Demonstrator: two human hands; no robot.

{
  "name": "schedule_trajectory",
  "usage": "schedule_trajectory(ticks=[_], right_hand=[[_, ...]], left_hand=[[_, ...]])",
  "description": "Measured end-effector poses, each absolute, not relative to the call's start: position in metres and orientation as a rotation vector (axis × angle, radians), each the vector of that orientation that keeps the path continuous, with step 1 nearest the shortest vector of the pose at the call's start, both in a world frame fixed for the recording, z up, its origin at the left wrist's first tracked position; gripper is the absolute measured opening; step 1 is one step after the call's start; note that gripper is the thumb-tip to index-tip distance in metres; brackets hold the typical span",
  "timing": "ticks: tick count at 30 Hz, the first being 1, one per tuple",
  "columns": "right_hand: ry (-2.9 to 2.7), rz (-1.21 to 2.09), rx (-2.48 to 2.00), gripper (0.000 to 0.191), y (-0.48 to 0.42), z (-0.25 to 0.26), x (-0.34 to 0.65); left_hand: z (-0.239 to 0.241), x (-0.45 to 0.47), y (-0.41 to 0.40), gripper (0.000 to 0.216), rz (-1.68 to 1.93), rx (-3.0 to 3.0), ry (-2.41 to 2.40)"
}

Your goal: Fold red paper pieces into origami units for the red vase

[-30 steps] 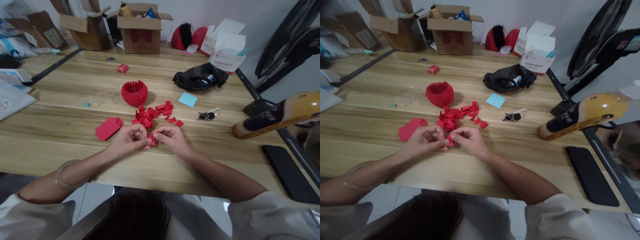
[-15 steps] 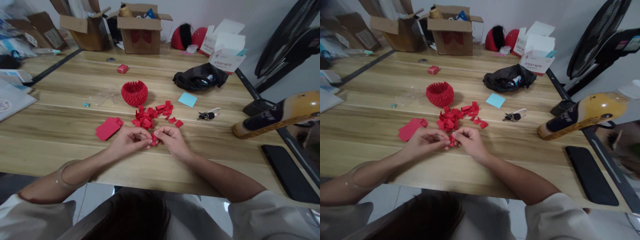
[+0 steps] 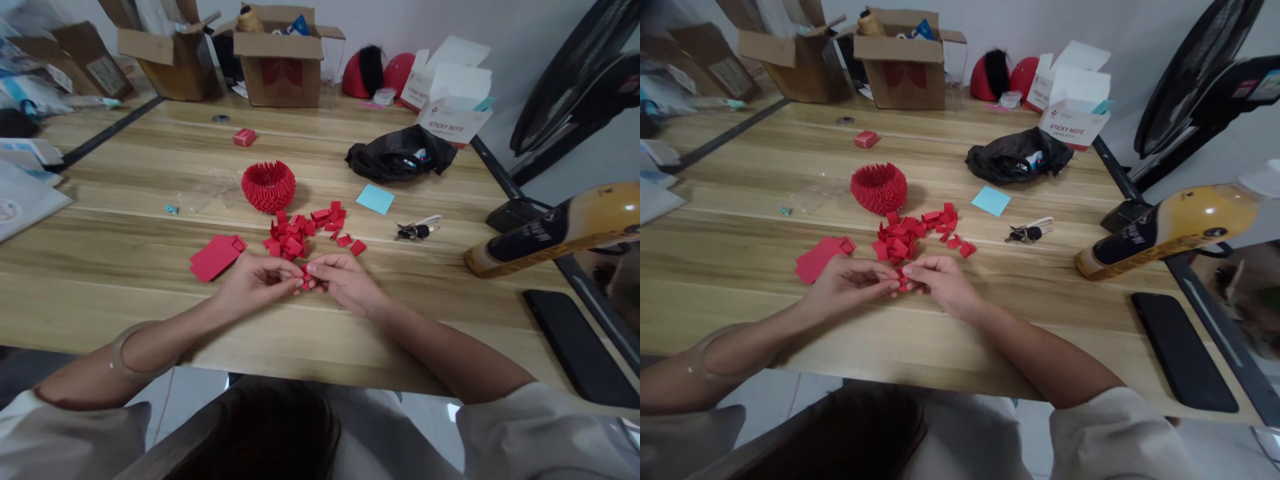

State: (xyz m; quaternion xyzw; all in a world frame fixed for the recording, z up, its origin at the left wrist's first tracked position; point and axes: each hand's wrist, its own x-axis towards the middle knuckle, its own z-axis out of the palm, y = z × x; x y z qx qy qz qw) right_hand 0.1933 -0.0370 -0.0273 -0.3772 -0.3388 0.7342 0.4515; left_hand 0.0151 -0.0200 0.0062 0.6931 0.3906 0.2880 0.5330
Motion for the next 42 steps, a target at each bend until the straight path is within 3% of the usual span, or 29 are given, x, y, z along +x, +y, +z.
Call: schedule_trajectory(ticks=[13,24,42], right_hand=[[-1.296,1.292,-1.029,0.016,-0.0435,-0.0247,0.1920],[-1.219,1.426,-1.025,0.012,-0.0395,-0.0265,0.1934],[-1.294,1.337,-1.038,0.008,-0.0430,-0.0254,0.1887]], left_hand=[[0.0096,0.0152,-0.0208,0.009,0.687,1.776,0.902],[0.0035,0.0135,-0.0208,0.009,0.693,1.822,0.857],[0.0087,0.0128,-0.0195,0.009,0.696,2.270,0.742]])
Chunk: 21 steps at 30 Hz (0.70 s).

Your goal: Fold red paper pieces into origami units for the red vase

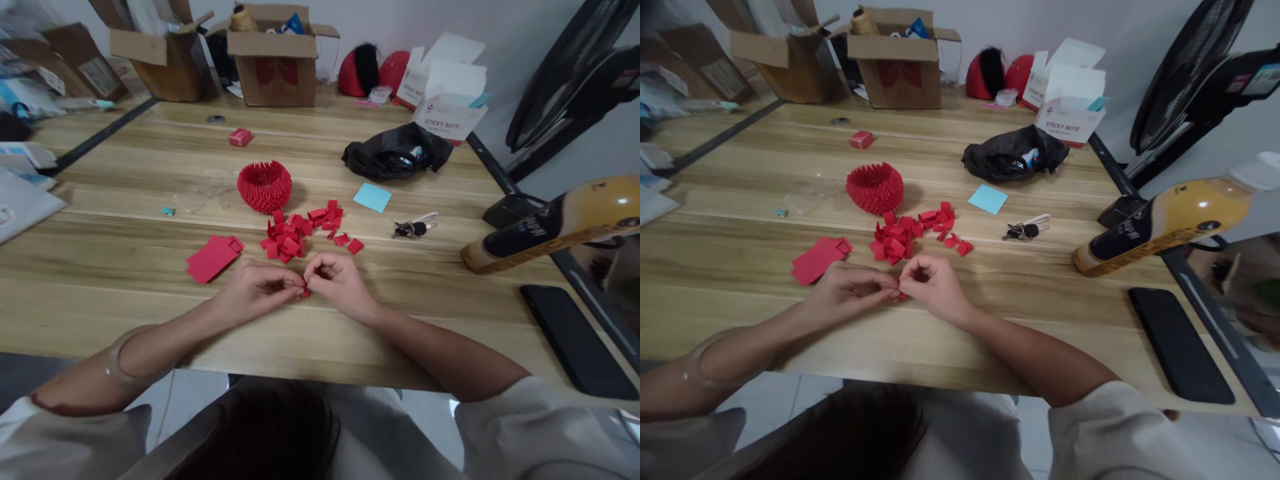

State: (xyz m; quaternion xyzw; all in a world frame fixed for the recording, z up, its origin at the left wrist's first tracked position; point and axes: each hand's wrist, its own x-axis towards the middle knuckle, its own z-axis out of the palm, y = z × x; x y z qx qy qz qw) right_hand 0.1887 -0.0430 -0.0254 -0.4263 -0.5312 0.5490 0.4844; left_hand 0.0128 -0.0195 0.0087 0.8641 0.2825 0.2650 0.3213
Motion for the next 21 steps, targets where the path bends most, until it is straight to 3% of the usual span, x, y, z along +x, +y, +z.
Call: schedule_trajectory(ticks=[11,21], right_hand=[[-0.918,1.857,-0.824,0.013,-0.034,-0.029,0.196],[-0.959,1.810,-0.897,0.006,-0.035,-0.030,0.197]], left_hand=[[-0.001,0.010,-0.017,0.010,0.692,1.939,0.799],[0.008,0.013,-0.019,0.009,0.665,2.001,0.829]])
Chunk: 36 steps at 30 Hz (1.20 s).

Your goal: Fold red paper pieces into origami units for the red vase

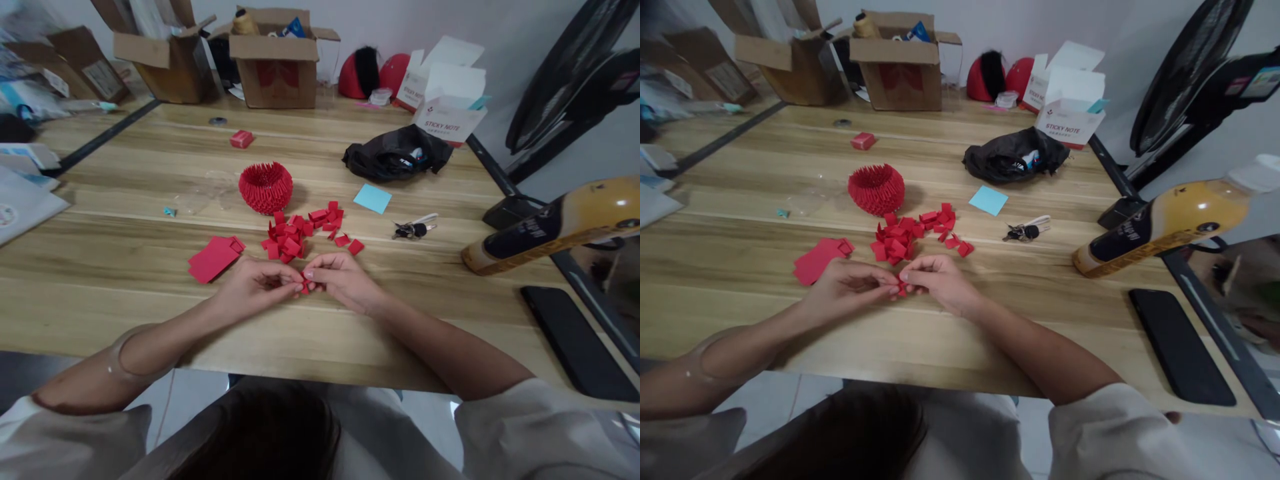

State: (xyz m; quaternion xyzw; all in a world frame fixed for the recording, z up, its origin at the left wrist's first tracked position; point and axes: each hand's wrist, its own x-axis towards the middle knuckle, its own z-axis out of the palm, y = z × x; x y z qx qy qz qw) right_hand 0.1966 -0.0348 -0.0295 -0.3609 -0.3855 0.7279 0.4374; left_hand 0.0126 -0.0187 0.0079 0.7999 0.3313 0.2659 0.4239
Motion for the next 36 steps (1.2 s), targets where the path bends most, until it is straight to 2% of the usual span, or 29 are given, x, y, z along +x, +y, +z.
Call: schedule_trajectory(ticks=[7,17,27,36], right_hand=[[-1.073,1.677,-0.953,0.006,-0.035,-0.025,0.196],[-1.244,1.302,-1.139,0.006,-0.045,-0.022,0.190],[-1.023,1.810,-0.893,0.014,-0.032,-0.026,0.201],[-1.126,1.789,-0.948,0.013,-0.034,-0.029,0.198]], left_hand=[[0.006,0.014,-0.020,0.009,0.662,1.930,0.845],[-0.001,0.013,-0.022,0.015,0.695,2.025,0.940],[0.005,0.012,-0.019,0.016,0.667,1.976,0.925],[-0.001,0.011,-0.019,0.014,0.684,1.830,0.831]])
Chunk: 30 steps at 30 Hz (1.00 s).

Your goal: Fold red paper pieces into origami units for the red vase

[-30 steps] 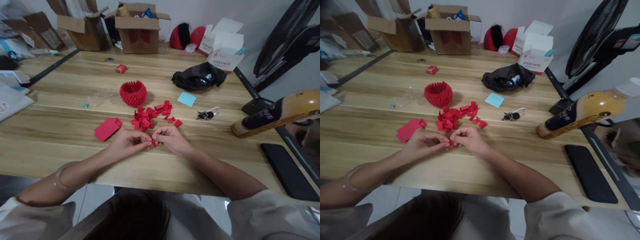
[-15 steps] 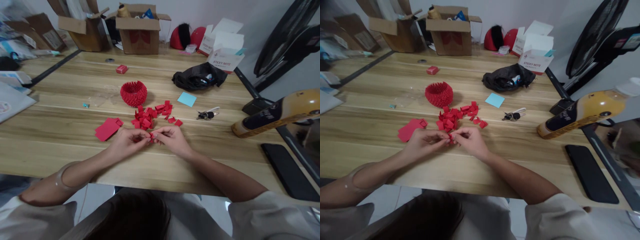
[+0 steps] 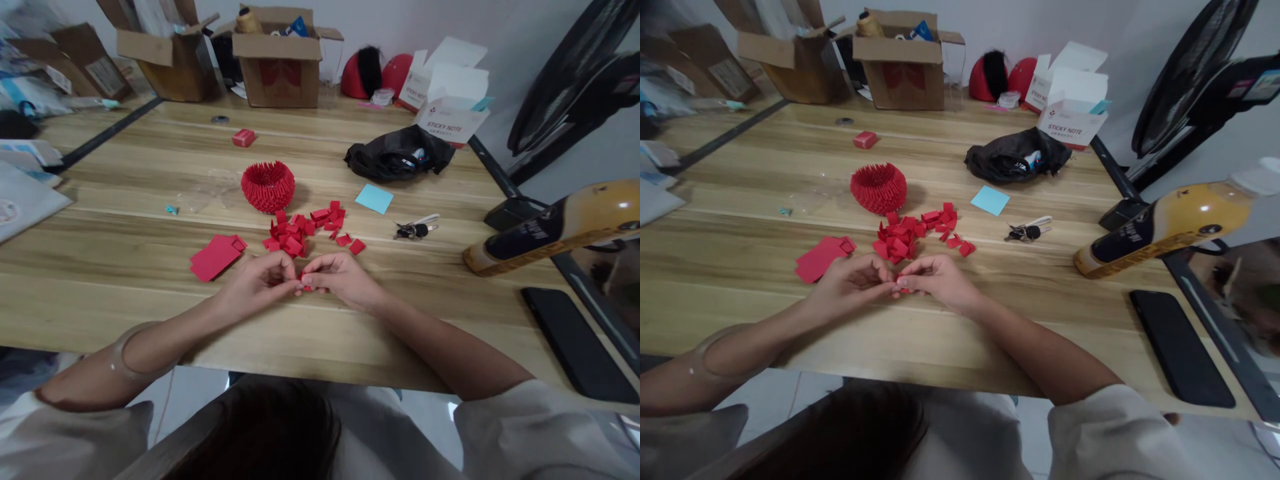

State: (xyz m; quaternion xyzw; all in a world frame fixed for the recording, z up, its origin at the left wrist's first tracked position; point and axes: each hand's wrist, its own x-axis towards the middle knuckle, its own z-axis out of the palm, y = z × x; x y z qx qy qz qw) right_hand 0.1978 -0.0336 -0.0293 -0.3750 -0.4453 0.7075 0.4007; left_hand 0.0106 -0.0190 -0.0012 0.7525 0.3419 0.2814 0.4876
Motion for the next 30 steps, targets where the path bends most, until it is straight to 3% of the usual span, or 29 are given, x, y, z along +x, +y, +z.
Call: schedule_trajectory(ticks=[20,30], right_hand=[[-1.279,1.369,-1.014,0.015,-0.039,-0.030,0.189],[-1.180,1.463,-1.051,0.017,-0.038,-0.023,0.192]], left_hand=[[0.009,0.017,-0.018,0.020,0.608,1.551,0.941],[0.012,0.016,-0.014,0.023,0.733,1.462,1.017]])
